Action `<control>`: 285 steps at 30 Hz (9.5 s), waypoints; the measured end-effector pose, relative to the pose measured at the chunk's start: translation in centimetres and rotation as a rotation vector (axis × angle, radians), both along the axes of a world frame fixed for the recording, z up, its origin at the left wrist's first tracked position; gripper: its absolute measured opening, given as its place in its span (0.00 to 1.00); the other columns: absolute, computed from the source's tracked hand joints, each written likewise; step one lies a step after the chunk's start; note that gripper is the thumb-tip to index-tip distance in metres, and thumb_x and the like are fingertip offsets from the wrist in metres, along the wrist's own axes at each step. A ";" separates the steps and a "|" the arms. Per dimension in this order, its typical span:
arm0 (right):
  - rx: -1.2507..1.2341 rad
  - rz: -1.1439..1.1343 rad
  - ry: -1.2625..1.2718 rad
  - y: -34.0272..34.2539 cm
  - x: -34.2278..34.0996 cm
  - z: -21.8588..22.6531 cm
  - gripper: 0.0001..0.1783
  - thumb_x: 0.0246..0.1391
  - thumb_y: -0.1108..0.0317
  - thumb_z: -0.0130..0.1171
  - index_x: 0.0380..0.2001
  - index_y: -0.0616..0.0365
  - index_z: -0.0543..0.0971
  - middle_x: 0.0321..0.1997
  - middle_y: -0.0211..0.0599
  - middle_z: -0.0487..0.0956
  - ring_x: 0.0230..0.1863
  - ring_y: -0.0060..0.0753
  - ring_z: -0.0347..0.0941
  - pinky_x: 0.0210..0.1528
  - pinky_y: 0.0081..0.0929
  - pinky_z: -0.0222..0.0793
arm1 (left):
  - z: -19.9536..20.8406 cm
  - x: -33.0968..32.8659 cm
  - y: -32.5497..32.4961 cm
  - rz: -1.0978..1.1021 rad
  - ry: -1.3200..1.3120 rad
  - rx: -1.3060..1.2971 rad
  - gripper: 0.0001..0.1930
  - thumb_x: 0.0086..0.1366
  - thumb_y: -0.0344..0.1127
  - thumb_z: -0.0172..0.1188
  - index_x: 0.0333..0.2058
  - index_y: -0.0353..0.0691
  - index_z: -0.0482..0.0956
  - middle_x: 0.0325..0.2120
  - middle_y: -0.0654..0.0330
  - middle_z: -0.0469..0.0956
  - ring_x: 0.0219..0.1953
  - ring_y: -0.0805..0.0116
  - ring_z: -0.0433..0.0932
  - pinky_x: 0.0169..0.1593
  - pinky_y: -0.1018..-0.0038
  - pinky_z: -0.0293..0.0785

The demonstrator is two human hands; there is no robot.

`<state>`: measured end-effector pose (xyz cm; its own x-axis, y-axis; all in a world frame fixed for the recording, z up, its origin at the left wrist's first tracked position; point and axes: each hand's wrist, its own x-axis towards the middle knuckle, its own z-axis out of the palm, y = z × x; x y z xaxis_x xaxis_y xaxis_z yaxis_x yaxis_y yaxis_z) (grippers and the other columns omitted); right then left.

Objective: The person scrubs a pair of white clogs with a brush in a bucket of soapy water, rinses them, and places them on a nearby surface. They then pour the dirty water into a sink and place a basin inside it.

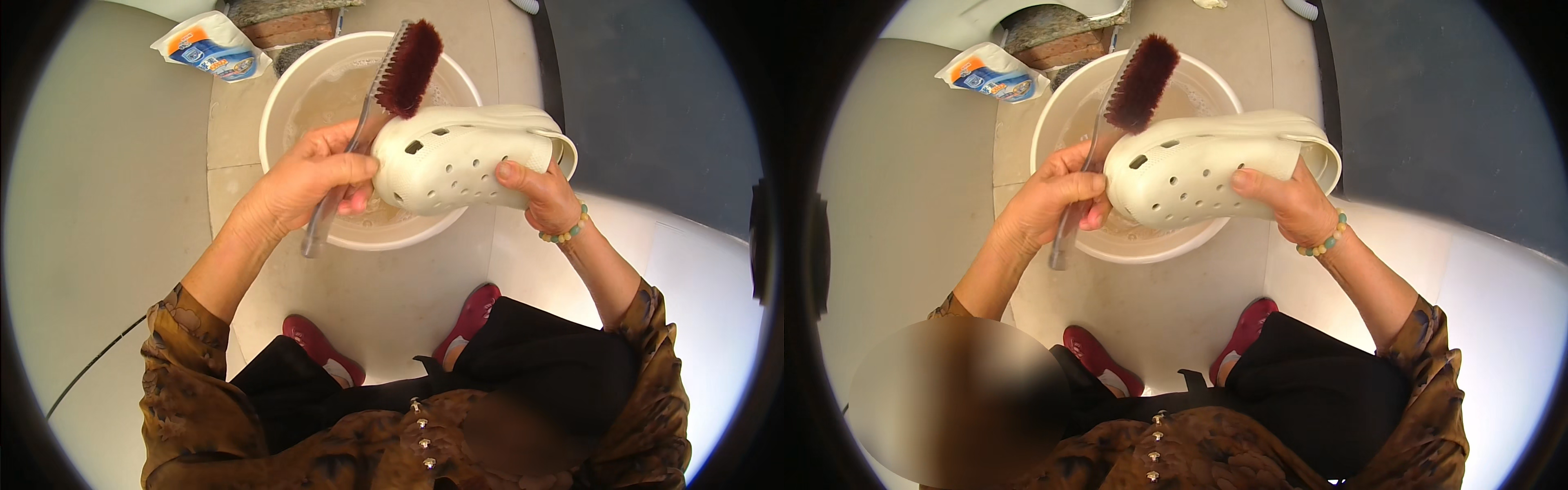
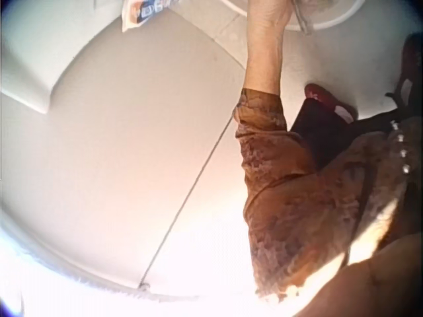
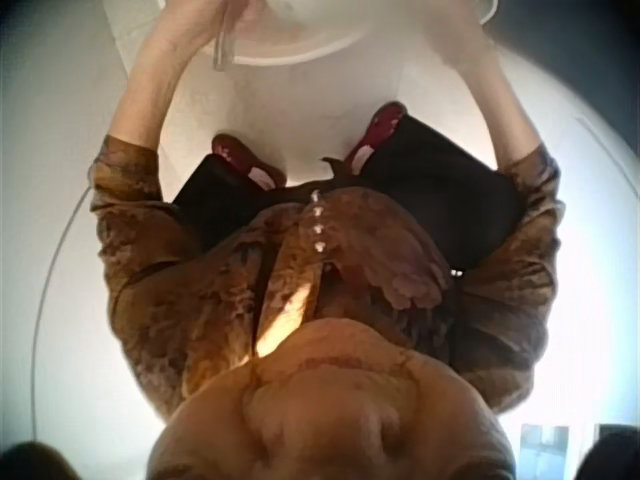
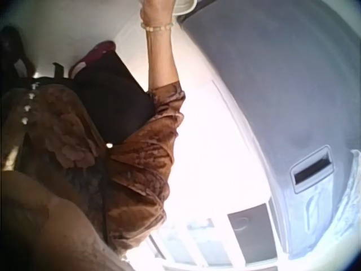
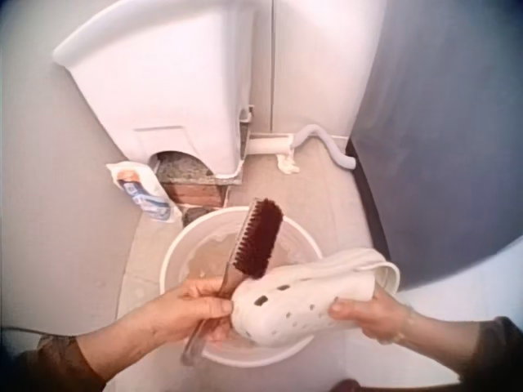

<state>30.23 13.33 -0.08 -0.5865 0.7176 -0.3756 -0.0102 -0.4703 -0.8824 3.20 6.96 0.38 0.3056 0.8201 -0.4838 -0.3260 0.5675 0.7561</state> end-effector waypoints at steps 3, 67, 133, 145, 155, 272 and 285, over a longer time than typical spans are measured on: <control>-0.002 0.006 -0.011 -0.1 -0.1 0.2 0.32 0.45 0.61 0.64 0.52 0.63 0.68 0.48 0.39 0.74 0.50 0.32 0.69 0.53 0.30 0.65 | 0.1 0.7 -0.4 0.074 -0.014 -0.051 0.20 0.54 0.32 0.57 0.46 0.33 0.72 0.27 0.62 0.77 0.14 0.82 0.67 0.19 0.85 0.66; -0.161 0.021 -0.021 0.1 -4.5 2.0 0.22 0.57 0.64 0.52 0.52 0.65 0.68 0.51 0.43 0.73 0.51 0.36 0.71 0.53 0.33 0.69 | -5.0 0.4 1.7 0.324 0.426 -0.172 0.17 0.66 0.40 0.44 0.46 0.35 0.71 0.27 0.56 0.75 0.12 0.77 0.63 0.13 0.79 0.60; -0.630 -0.312 -0.008 3.5 -12.9 -8.0 0.31 0.58 0.46 0.34 0.57 0.56 0.63 0.64 0.41 0.61 0.62 0.36 0.59 0.63 0.35 0.52 | -10.7 5.2 1.7 0.121 1.162 0.130 0.27 0.58 0.25 0.41 0.58 0.26 0.58 0.37 0.35 0.74 0.41 0.42 0.75 0.46 0.59 0.70; -0.666 -0.376 -0.033 3.1 -13.0 -4.9 0.32 0.60 0.42 0.29 0.50 0.56 0.68 0.54 0.44 0.69 0.54 0.42 0.65 0.58 0.43 0.58 | -3.3 5.7 -5.0 -0.004 0.861 0.320 0.25 0.63 0.29 0.38 0.60 0.43 0.59 0.31 0.37 0.75 0.32 0.50 0.77 0.39 0.66 0.71; -0.446 -0.246 -0.269 0.9 -14.0 -6.3 0.20 0.59 0.58 0.42 0.47 0.60 0.71 0.54 0.48 0.71 0.53 0.39 0.69 0.51 0.33 0.66 | -10.4 -0.8 4.5 -0.341 1.365 0.304 0.25 0.63 0.33 0.43 0.60 0.50 0.61 0.40 0.47 0.76 0.42 0.48 0.75 0.46 0.60 0.70; 0.318 0.179 -0.800 9.4 -11.1 -11.5 0.34 0.52 0.44 0.38 0.45 0.66 0.74 0.48 0.52 0.75 0.49 0.42 0.72 0.50 0.30 0.65 | -11.1 3.2 -0.8 0.408 0.426 -0.230 0.19 0.63 0.39 0.57 0.45 0.32 0.62 0.16 0.65 0.67 0.10 0.80 0.58 0.11 0.81 0.56; 0.208 0.138 -0.260 7.1 -8.5 -12.6 0.22 0.57 0.62 0.49 0.53 0.61 0.64 0.34 0.30 0.73 0.30 0.19 0.69 0.31 0.21 0.70 | -12.7 3.5 -1.4 0.417 0.470 -0.200 0.24 0.64 0.31 0.50 0.59 0.35 0.59 0.22 0.61 0.72 0.11 0.79 0.59 0.12 0.80 0.57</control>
<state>21.76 20.43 -12.71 -0.5877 0.7147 -0.3792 0.2782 -0.2616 -0.9242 6.68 5.53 -12.35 -0.2993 0.7044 -0.6436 -0.2103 0.6093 0.7646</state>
